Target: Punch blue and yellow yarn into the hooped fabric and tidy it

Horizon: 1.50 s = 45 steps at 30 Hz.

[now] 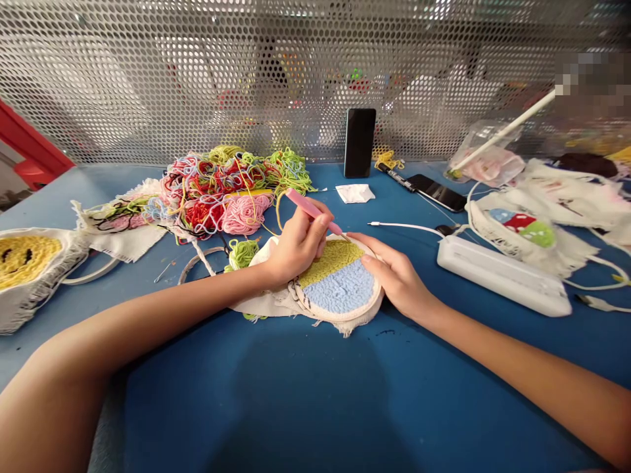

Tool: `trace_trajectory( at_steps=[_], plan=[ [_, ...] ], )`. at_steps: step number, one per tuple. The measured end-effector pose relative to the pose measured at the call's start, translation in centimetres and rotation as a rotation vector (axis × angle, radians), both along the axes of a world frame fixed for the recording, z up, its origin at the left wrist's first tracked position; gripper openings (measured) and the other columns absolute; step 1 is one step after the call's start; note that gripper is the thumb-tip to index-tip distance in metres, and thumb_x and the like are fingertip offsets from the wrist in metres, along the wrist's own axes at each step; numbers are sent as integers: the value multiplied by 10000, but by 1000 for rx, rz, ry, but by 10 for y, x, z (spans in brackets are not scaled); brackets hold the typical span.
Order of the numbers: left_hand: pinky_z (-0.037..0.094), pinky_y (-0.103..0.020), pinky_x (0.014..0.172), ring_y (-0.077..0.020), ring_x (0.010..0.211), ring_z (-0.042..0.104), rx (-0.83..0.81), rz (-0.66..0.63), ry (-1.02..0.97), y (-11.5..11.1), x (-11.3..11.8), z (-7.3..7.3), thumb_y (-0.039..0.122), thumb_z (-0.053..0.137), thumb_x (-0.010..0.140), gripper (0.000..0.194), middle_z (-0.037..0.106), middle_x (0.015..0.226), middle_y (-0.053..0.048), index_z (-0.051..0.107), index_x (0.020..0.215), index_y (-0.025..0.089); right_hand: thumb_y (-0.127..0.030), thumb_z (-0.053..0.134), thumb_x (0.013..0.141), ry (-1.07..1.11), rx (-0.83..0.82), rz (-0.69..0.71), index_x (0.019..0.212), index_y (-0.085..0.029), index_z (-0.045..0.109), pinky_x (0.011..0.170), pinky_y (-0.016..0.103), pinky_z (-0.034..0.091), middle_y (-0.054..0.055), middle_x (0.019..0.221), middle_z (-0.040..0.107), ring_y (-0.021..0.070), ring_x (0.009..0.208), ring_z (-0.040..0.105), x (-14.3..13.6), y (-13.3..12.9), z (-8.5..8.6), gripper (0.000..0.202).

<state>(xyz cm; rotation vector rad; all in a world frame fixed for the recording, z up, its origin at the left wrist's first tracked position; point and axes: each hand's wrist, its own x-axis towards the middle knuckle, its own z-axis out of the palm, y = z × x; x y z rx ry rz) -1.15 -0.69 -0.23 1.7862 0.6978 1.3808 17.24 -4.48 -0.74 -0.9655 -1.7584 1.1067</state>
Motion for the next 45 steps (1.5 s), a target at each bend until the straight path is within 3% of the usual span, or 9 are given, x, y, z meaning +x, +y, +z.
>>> trace_trajectory(
  at_steps=[3,6,14,20,23,27,34,45],
  plan=[
    [353,-187,433,-41,446,427,106,61,187,1,0,7,351,390,908,202,473,556,46,451,835,172,-313,462,873,16,-16,2,1234,-221,502,964,324,404,38,1301,514,182,1171,488,-1,-1,1,375],
    [388,-205,524,-60,567,497,166,128,274,5,1,13,336,401,900,210,551,649,3,479,813,161,-311,471,868,38,-34,-10,1221,-214,515,963,320,404,39,1283,530,182,1160,498,0,0,-1,368],
    [375,-210,521,-60,549,478,43,158,372,11,7,23,300,418,883,189,614,685,-11,487,785,154,-300,473,870,11,-3,1,1226,-235,512,961,317,410,22,1278,536,188,1175,489,0,-1,0,364],
    [399,-213,564,-69,592,497,205,-52,458,21,-1,32,292,392,884,199,604,712,-20,494,789,149,-301,470,877,9,6,18,1230,-254,514,962,299,410,6,1278,538,182,1184,484,0,0,-2,359],
    [402,-215,572,-72,607,502,264,-97,495,23,-2,33,276,409,870,190,600,731,-27,513,785,142,-303,466,880,9,8,28,1236,-251,513,968,301,405,10,1283,534,186,1199,470,0,0,-2,363],
    [405,-215,568,-77,582,511,161,-51,536,18,4,29,279,406,876,217,604,675,-15,523,758,140,-316,473,876,6,10,20,1268,-247,487,993,333,387,23,1307,512,201,1206,464,2,-1,-3,398],
    [409,-219,574,-76,577,521,229,-3,482,10,7,16,269,424,878,217,598,704,-14,547,751,144,-340,460,877,3,-44,26,1300,-256,455,1015,388,370,34,1324,495,223,1211,461,3,-1,-5,431],
    [402,-177,471,-44,515,476,88,149,141,14,5,-3,429,357,905,271,564,671,13,447,835,184,-322,470,874,3,-49,39,1237,-270,512,1025,356,359,8,1320,500,203,1240,427,1,1,-1,369]
  ],
)
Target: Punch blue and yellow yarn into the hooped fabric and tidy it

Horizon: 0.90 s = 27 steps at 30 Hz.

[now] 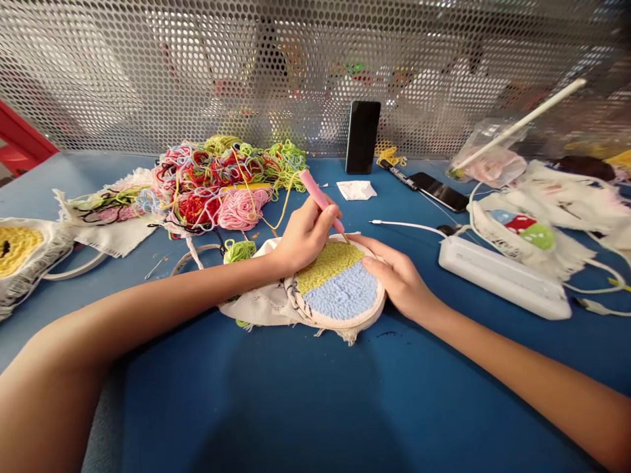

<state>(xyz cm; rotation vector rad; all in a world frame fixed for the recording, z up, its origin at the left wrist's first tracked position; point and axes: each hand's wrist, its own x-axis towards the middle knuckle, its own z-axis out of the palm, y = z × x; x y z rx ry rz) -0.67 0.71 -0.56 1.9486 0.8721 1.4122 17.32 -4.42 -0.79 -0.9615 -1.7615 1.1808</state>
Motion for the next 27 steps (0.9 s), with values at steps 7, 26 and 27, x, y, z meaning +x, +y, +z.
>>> trace_trajectory(
  at_steps=[7,26,27],
  plan=[
    [335,-159,378,-23,404,378,-139,-39,-153,0,1,1,455,381,890,276,484,584,58,426,854,185,-330,474,870,15,-19,6,1239,-259,509,1032,380,348,17,1322,497,211,1236,430,1,0,-1,377],
    [411,-210,546,-77,602,508,87,-77,118,0,-1,10,381,396,896,235,577,697,-14,473,812,175,-339,487,863,22,-29,-3,1256,-288,501,1008,378,377,7,1305,515,220,1228,443,1,1,-3,396],
    [415,-218,561,-81,608,512,117,-78,157,0,-1,12,366,401,895,227,586,713,-20,484,808,174,-336,489,863,23,-28,-6,1255,-289,502,1009,375,375,6,1304,516,219,1235,435,1,1,-3,396]
  ],
)
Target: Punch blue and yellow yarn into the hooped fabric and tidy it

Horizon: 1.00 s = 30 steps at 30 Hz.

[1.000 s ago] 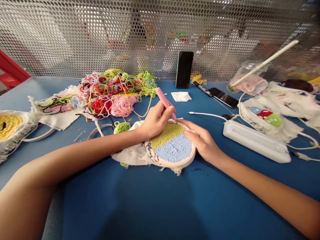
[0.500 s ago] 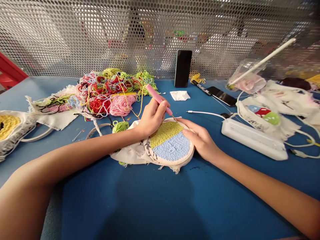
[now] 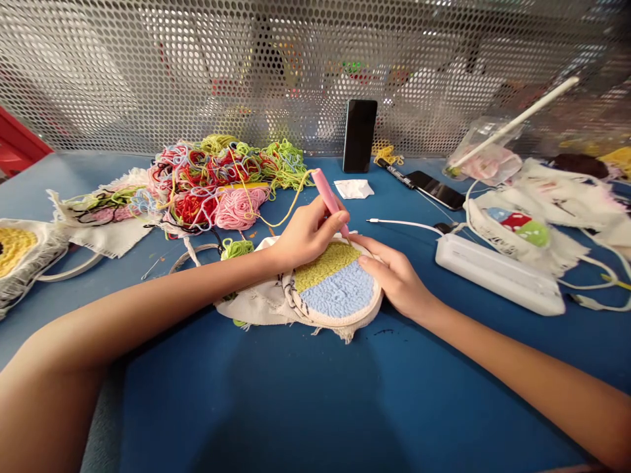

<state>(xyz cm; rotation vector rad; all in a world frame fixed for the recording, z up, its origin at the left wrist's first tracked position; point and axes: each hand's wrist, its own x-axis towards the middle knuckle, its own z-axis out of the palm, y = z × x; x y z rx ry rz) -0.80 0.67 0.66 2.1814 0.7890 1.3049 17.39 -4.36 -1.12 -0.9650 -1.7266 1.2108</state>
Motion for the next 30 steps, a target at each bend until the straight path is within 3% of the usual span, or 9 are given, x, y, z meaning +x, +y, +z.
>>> trace_trajectory(
  at_steps=[4,10,14,18,21,24,30],
  plan=[
    [421,-230,592,-85,624,521,113,-52,123,-2,-1,6,312,410,890,214,594,768,-35,525,790,162,-331,482,866,17,-17,4,1277,-281,481,1004,378,379,15,1298,522,216,1223,449,-1,0,-1,414],
    [415,-216,602,-76,625,524,33,-96,158,-3,3,1,282,394,900,252,589,754,-26,552,759,146,-345,492,857,14,-21,4,1277,-253,484,1001,381,381,34,1302,517,220,1182,489,-1,0,-3,430],
    [410,-223,597,-83,627,522,67,-116,173,-3,4,-1,279,413,891,216,587,759,-30,536,774,146,-343,490,861,20,-23,3,1283,-258,477,1005,391,378,35,1300,519,217,1170,500,0,0,-4,431],
    [435,-224,619,-85,658,535,-43,-60,19,-3,3,-5,334,401,898,235,594,740,-23,512,786,160,-344,497,857,21,-17,5,1284,-278,473,1015,399,368,23,1302,518,216,1189,483,0,1,-3,433],
    [422,-196,543,-68,610,512,-146,14,-155,-1,3,-10,414,395,892,269,578,712,-7,483,814,173,-347,495,856,11,-11,9,1273,-289,483,1016,410,366,18,1302,517,221,1196,475,0,2,-3,421],
    [372,-181,449,-45,506,443,-196,7,-261,0,4,-12,453,402,882,287,544,669,15,464,821,180,-351,497,852,5,-5,2,1248,-298,506,1012,411,371,11,1291,527,223,1202,469,0,2,-4,399],
    [355,-167,436,-37,488,414,-230,-28,-286,0,5,-11,448,417,878,281,494,631,33,464,830,175,-358,508,846,-11,-6,-9,1264,-286,497,1015,418,365,20,1279,538,235,1214,456,1,2,-3,425]
  ],
)
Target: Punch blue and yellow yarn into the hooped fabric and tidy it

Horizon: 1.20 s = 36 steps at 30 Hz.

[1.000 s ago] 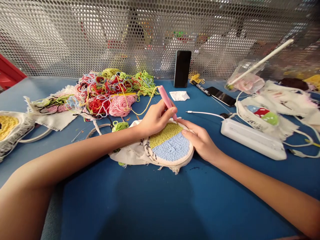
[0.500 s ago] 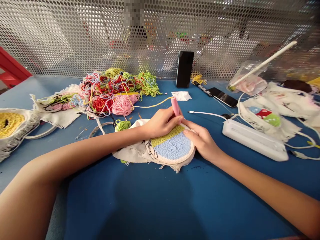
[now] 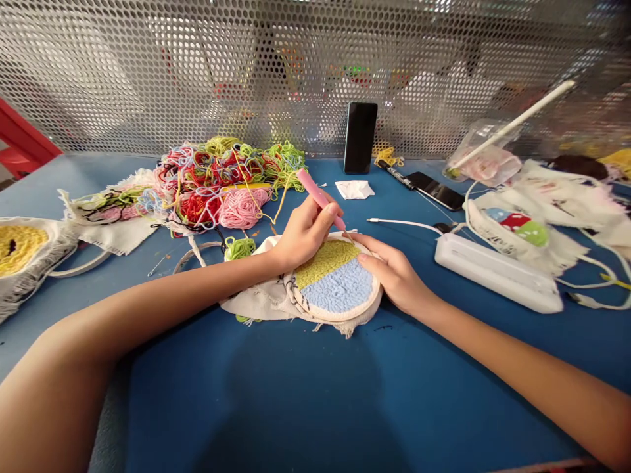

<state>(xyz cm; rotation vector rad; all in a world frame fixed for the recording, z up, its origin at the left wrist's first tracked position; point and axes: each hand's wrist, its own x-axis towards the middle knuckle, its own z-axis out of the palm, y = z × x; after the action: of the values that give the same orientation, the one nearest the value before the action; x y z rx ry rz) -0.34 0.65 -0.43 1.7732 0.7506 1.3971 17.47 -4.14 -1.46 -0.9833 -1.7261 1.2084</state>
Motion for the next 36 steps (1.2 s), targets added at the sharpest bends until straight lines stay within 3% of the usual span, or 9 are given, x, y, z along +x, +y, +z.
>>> trace_trajectory(
  at_steps=[9,17,24,29,32,34,36],
  plan=[
    [387,-179,500,-44,547,459,62,-16,62,0,-1,2,412,395,895,263,530,693,11,469,827,169,-322,509,858,50,-16,33,1274,-318,479,998,361,386,-8,1282,534,195,1169,498,0,1,-2,418],
    [406,-210,602,-72,627,499,372,-93,420,-6,-3,18,290,419,893,193,568,757,-23,505,793,149,-296,501,853,-15,-1,4,1253,-261,512,1003,393,367,25,1254,557,226,1187,482,-1,2,1,402],
    [408,-215,627,-82,654,509,201,-115,400,-3,-2,19,313,387,903,250,562,758,-29,518,785,135,-303,498,852,-42,32,-13,1264,-256,501,1008,410,365,31,1268,546,231,1176,492,-1,1,1,415],
    [407,-217,624,-83,649,508,246,-159,451,-6,-2,22,294,401,895,231,560,754,-27,527,781,138,-299,490,859,-83,79,-22,1268,-254,499,1016,381,362,29,1275,541,220,1204,466,-1,-2,2,412],
    [413,-218,625,-83,648,512,191,-128,447,-6,-3,24,295,391,899,244,567,757,-33,532,786,131,-298,483,862,-89,77,-22,1278,-249,489,1015,382,362,36,1277,538,225,1215,455,-1,-2,2,418],
    [421,-218,638,-85,665,519,165,-196,474,-3,-4,27,293,394,897,245,576,777,-40,542,797,125,-308,486,860,-88,63,-16,1283,-247,484,1001,394,374,41,1266,546,236,1199,468,-1,-1,2,427],
    [430,-218,660,-90,693,531,157,-350,553,1,-5,30,279,406,891,236,588,794,-45,557,801,120,-323,488,859,-90,28,17,1285,-243,481,971,406,399,47,1234,569,246,1158,503,-1,0,2,434]
  ],
)
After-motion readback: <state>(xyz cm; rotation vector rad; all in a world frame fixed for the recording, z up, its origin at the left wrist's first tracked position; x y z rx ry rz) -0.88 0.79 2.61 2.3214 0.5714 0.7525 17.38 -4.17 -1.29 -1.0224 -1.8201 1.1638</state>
